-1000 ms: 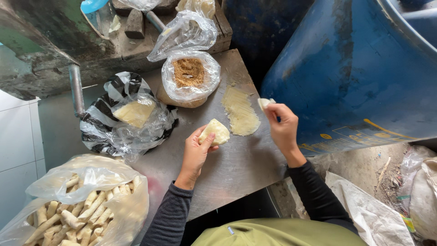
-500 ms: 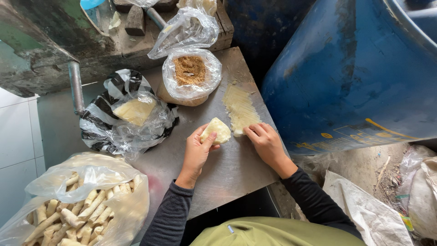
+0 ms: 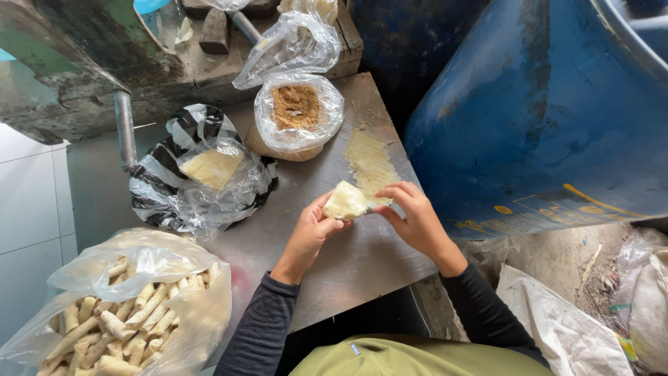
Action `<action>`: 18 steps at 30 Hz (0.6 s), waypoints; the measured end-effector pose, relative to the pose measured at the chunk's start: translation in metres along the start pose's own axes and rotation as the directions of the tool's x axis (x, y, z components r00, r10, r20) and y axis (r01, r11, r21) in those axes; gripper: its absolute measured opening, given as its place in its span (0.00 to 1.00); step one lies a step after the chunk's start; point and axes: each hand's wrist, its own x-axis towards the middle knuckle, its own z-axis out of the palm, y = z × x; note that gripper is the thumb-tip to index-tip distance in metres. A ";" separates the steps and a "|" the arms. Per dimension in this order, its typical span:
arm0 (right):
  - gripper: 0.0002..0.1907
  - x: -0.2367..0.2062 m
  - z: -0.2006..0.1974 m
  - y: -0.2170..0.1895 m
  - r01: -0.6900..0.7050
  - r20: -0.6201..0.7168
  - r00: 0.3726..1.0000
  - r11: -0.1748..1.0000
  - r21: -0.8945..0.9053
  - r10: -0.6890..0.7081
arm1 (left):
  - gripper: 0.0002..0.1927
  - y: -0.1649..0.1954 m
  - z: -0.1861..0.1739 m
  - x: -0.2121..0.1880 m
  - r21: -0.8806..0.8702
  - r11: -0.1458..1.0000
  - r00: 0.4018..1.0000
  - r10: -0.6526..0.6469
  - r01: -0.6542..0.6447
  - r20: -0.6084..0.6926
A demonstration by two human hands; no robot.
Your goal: The person sits at a metal table and wraps thin dough sheets around a brown filling, folding and sealing each piece by hand and placing the finished rolls into a plastic bag. Later they peel thin sheets from a block of dough and continue folding pieces on the table.
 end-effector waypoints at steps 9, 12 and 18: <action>0.05 0.023 0.024 -0.006 -0.195 0.234 0.962 0.958 0.210 0.145 | 0.31 -0.005 -0.003 0.001 0.102 0.993 0.998 0.055 -0.057 0.027; 0.05 0.023 0.026 0.003 -0.309 0.288 0.931 0.906 0.291 0.225 | 0.30 -0.007 -0.005 0.002 0.102 0.992 0.996 0.075 -0.079 0.038; 0.07 0.015 0.039 0.011 -0.429 0.329 0.891 0.815 0.390 0.312 | 0.26 -0.013 -0.006 0.004 0.173 0.984 0.995 0.055 -0.040 -0.083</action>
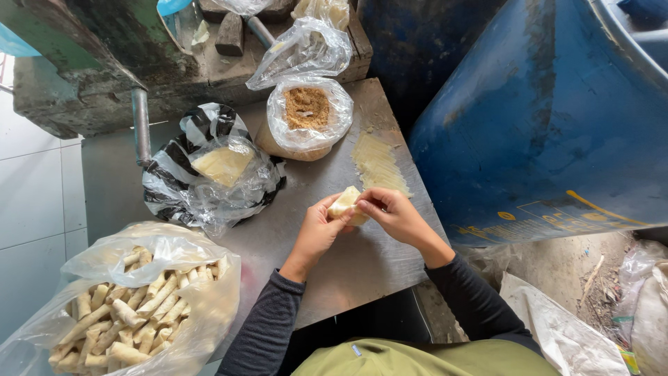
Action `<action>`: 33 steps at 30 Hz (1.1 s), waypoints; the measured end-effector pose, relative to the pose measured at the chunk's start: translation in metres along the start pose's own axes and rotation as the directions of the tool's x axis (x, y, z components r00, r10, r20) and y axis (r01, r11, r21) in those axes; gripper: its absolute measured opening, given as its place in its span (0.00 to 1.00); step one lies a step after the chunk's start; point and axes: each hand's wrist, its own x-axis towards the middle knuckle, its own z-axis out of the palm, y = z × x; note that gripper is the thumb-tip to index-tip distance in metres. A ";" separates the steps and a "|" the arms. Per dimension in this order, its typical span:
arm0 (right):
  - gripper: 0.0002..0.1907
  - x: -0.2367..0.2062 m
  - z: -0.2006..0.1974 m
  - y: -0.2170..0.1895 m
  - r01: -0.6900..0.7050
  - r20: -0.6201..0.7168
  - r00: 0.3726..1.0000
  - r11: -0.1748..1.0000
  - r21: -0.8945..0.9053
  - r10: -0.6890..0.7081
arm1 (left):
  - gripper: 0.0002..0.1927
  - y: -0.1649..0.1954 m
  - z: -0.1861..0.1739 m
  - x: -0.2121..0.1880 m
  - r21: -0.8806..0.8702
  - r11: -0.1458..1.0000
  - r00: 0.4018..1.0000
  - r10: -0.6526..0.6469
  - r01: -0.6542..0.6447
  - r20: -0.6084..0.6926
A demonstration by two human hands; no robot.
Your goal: The person sits at a metal table and wraps thin dough sheets around a brown filling, folding and sealing each piece by hand and placing the finished rolls into a plastic bag. Later they peel thin sheets from a block of dough and continue folding pieces on the table.
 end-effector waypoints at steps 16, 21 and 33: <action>0.05 -0.014 -0.042 0.029 0.160 -0.458 0.836 0.933 -0.323 -0.302 | 0.20 0.001 -0.009 0.005 -0.134 0.990 0.974 0.004 -0.035 -0.225; 0.11 -0.032 -0.019 0.025 0.240 -0.140 0.823 0.560 -0.793 -0.551 | 0.20 0.008 -0.008 0.003 -0.148 0.988 0.970 -0.001 -0.036 -0.243; 0.11 -0.042 -0.011 0.026 0.256 -0.135 0.831 0.588 -0.768 -0.539 | 0.21 0.009 -0.003 0.002 -0.132 0.991 0.973 -0.016 -0.015 -0.232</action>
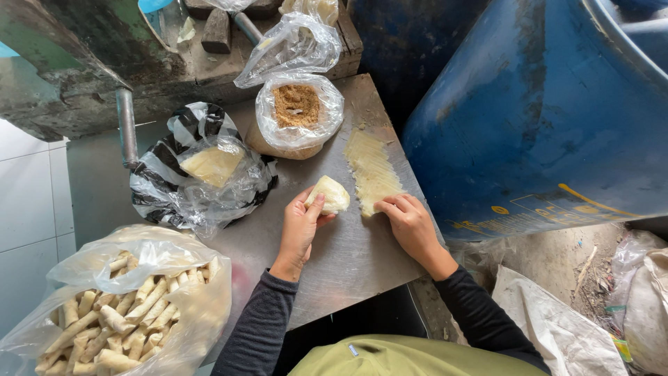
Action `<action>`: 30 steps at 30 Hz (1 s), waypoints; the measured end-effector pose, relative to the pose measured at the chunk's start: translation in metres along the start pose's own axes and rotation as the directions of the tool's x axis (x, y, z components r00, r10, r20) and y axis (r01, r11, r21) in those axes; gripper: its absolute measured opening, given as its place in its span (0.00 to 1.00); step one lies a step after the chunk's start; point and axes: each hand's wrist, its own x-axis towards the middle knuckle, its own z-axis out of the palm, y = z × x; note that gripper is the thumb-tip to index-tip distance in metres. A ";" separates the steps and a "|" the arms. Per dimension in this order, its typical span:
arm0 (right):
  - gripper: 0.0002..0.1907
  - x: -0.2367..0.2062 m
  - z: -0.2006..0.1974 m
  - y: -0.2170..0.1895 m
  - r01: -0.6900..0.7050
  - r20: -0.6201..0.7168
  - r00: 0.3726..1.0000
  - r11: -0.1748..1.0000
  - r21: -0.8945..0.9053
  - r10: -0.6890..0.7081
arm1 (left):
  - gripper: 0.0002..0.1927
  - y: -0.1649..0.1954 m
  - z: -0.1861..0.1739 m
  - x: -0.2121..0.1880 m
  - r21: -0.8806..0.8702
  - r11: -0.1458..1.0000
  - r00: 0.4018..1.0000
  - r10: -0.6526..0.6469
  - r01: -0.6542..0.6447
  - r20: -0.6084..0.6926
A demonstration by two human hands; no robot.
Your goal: The person sits at a metal table and wraps thin dough sheets around a brown filling, folding and sealing each piece by hand and placing the finished rolls into a plastic bag. Later they peel thin sheets from a block of dough and continue folding pieces on the table.
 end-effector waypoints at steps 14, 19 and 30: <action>0.18 0.027 -0.029 -0.036 -0.061 0.015 0.998 0.934 0.352 0.059 | 0.36 -0.003 0.007 -0.008 -0.025 0.999 0.930 -0.017 0.028 0.367; 0.08 0.032 -0.007 -0.033 -0.281 0.211 0.957 0.823 0.493 0.200 | 0.33 -0.002 0.007 -0.010 0.004 1.000 0.916 -0.018 0.018 0.401; 0.09 0.020 0.022 0.006 -0.547 0.611 0.674 -0.275 0.791 0.416 | 0.22 -0.010 0.002 -0.005 0.126 0.992 0.966 -0.002 -0.031 0.260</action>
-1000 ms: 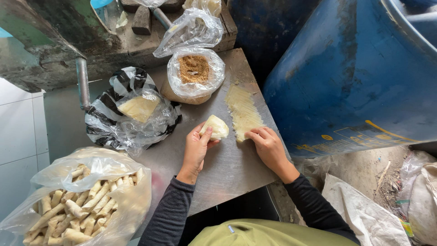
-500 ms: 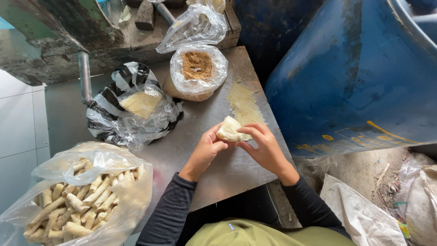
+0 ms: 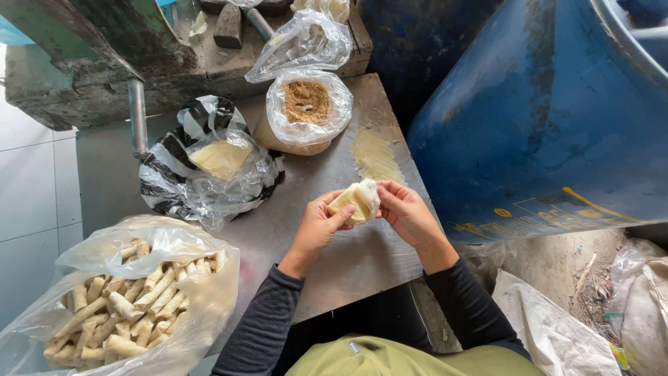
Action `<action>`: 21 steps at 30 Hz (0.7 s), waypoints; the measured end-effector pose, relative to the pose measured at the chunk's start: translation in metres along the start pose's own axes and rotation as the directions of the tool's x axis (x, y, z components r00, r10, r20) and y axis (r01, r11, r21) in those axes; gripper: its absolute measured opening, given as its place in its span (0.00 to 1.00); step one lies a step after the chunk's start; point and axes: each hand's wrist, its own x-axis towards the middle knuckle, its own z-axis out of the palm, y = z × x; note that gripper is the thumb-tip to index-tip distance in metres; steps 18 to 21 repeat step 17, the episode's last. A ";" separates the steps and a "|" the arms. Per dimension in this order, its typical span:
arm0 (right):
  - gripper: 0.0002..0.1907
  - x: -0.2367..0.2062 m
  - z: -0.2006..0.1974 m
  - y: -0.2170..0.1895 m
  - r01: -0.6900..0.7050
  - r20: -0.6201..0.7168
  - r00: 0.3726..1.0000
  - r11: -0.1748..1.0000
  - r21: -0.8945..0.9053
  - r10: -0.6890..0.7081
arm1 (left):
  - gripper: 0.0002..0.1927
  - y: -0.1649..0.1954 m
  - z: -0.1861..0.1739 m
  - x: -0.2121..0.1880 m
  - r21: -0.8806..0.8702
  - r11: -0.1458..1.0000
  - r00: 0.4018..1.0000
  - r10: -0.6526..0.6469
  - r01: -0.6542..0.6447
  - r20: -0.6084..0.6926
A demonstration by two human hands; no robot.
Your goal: The person sits at a metal table and wraps thin dough sheets around a brown filling, folding and sealing each piece by hand and placing the finished rolls into a plastic bag. Later they peel thin sheets from a block of dough and continue folding pieces on the table.
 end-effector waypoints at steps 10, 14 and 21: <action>0.05 -0.011 -0.008 -0.030 0.423 -0.028 0.773 0.547 -0.723 -0.634 | 0.20 0.009 -0.005 0.003 -0.085 0.994 0.979 0.051 -0.069 -0.197; 0.12 -0.027 -0.003 -0.014 0.358 0.492 0.629 -0.337 -0.871 -0.602 | 0.20 0.016 -0.007 0.000 -0.121 0.989 0.966 0.052 -0.085 -0.253; 0.14 -0.031 -0.005 0.002 0.334 0.474 0.678 -0.339 -0.880 -0.562 | 0.19 0.019 -0.006 0.000 -0.129 0.986 0.964 0.069 -0.105 -0.258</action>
